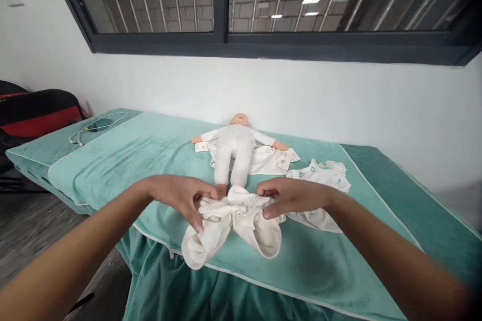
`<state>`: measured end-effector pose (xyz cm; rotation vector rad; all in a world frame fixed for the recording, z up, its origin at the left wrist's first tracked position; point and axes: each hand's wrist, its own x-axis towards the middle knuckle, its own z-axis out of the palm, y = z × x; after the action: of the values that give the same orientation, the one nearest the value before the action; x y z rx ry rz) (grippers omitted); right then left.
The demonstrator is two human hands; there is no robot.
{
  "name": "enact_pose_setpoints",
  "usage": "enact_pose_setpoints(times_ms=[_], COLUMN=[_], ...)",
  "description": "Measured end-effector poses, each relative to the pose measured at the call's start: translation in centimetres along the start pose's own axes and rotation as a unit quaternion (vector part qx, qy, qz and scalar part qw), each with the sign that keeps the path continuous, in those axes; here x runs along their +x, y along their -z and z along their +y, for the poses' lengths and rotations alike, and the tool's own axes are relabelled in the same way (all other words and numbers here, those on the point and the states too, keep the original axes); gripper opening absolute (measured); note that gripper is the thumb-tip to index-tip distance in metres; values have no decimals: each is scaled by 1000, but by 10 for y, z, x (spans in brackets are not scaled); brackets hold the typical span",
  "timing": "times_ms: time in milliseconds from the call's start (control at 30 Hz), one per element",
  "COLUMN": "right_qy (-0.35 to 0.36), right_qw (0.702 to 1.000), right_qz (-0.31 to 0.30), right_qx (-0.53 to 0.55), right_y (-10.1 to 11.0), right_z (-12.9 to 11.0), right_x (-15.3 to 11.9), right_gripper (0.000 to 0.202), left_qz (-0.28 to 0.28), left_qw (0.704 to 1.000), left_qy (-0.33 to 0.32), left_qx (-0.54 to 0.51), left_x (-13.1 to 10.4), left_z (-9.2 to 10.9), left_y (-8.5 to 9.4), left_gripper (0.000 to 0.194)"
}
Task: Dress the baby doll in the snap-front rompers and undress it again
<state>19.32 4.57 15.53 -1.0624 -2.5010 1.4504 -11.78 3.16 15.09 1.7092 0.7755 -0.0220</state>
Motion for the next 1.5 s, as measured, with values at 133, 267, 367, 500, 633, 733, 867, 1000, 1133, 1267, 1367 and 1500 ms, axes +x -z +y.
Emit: enact_pose_setpoints(times_ms=[133, 267, 367, 500, 633, 733, 867, 1000, 1133, 1267, 1367, 1500], right_qy=[-9, 8, 59, 116, 140, 170, 171, 142, 157, 145, 167, 211], right_qw=[989, 952, 923, 878, 831, 788, 816, 851, 845, 895, 904, 901], right_qz=[89, 219, 286, 402, 475, 525, 469, 428, 471, 392, 391, 378], right_qx=[-118, -213, -250, -233, -252, -275, -290, -270, -197, -156, -42, 40], right_y=[24, 46, 56, 56, 53, 51, 48, 53, 57, 48, 36, 18], right_z=[-25, -54, -76, -98, -115, -128, -134, -122, -114, -116, -121, -131], right_x=[-1, 0, 0, 0, -4, -8, -9, -8, -5, 7, 21, 44], right_gripper=[33, 35, 37, 46, 50, 42, 36, 36, 35, 46, 51, 51], left_qz=[177, 360, 458, 582, 651, 670, 671, 648, 657, 654, 644, 590], left_qw=[983, 924, 871, 777, 702, 677, 671, 693, 693, 706, 714, 746], left_qy=[-50, -113, -152, -211, -227, -224, -213, -200, -221, -229, -260, -306], left_qx=[26, 55, 91, 118, 176, 206, 232, 244, 199, 147, 84, 31], left_x=[-9, -14, -16, -18, -27, -38, -50, -61, -64, -49, -34, -24], left_z=[27, 56, 73, 83, 87, 93, 97, 91, 86, 86, 89, 97], left_y=[18, 24, 22, 19, 16, 13, 13, 17, 19, 17, 12, 6], left_gripper=[31, 32, 32, 30, 26, 21, 16, 16, 18, 18, 18, 17])
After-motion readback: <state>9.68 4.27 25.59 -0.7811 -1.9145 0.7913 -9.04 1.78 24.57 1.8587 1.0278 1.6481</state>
